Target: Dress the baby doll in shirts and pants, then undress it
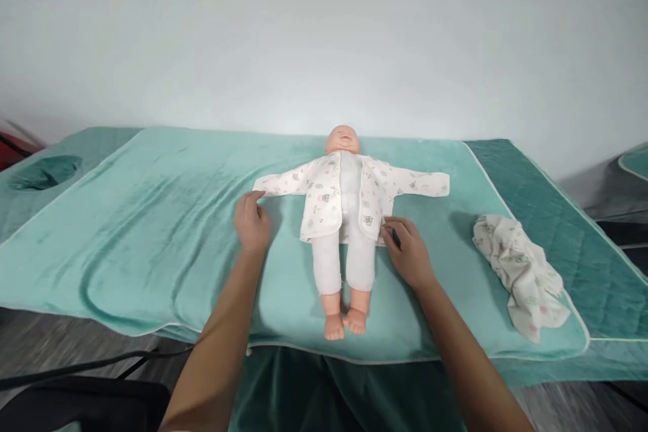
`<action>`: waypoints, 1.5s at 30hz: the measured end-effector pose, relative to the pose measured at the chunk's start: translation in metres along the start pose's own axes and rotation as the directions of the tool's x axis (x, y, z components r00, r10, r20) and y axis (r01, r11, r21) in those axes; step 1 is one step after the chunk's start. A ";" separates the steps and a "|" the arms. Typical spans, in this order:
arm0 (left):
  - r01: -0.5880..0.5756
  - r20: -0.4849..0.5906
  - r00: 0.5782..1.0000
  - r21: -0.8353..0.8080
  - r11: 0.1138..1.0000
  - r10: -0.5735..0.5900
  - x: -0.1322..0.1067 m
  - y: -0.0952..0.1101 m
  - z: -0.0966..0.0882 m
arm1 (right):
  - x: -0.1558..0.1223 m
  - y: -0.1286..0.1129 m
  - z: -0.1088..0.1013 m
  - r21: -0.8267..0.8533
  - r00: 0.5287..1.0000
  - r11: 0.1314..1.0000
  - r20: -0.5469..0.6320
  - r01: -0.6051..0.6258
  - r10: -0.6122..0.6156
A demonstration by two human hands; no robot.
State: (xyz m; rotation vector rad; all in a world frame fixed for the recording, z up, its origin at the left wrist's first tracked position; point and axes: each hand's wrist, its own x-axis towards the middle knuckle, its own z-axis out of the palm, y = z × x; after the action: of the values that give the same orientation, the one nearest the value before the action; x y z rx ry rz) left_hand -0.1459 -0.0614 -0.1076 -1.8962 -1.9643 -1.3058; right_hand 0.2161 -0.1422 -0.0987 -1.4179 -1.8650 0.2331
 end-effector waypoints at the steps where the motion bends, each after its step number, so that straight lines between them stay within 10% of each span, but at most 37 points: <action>1: -0.024 0.021 0.999 -0.023 0.999 0.024 -0.007 0.004 -0.003 | -0.008 -0.004 -0.001 -0.002 1.000 1.000 -0.007 -0.009 0.009; 6: -0.118 0.098 0.986 -0.161 0.980 0.135 -0.038 0.029 -0.015 | -0.041 -0.021 -0.007 0.019 0.993 0.995 -0.053 -0.103 0.104; 12: 0.031 0.318 0.941 -0.428 0.903 0.118 -0.055 0.066 -0.021 | -0.057 -0.034 -0.001 0.041 0.969 0.981 -0.155 -0.190 0.194; 17: -0.030 0.290 0.932 -0.535 0.844 0.217 -0.058 0.077 -0.026 | -0.047 -0.046 0.011 0.006 0.958 0.983 -0.220 -0.185 0.182; 22: 0.196 0.360 0.932 -0.593 0.781 0.040 -0.051 0.075 -0.021 | -0.017 -0.054 0.020 0.013 0.968 0.998 -0.245 -0.058 0.059; 30: 0.629 0.545 0.776 -0.700 0.338 -0.317 -0.019 0.087 0.021 | -0.007 -0.062 0.004 0.127 0.976 0.974 -0.137 0.189 -0.172; 37: 0.656 0.632 0.714 -0.754 -0.027 -0.302 -0.018 0.081 0.022 | -0.036 -0.009 -0.030 -0.010 0.923 0.986 -0.355 -0.166 0.152; 41: 0.545 0.461 0.828 -0.797 0.262 -0.319 -0.028 0.079 0.025 | -0.064 0.033 -0.076 -0.508 0.908 0.775 -0.367 -0.376 0.200; 45: 0.339 0.268 0.941 -0.719 0.606 -0.208 -0.044 0.088 0.012 | -0.074 0.062 -0.126 -0.636 0.838 0.546 -0.428 -0.546 0.340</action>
State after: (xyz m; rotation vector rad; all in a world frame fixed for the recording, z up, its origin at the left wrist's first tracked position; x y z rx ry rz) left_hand -0.0555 -0.1009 -0.0997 -2.0813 -2.0103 -2.4718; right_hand 0.3520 -0.2215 -0.0807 -2.3631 -1.3635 -0.5336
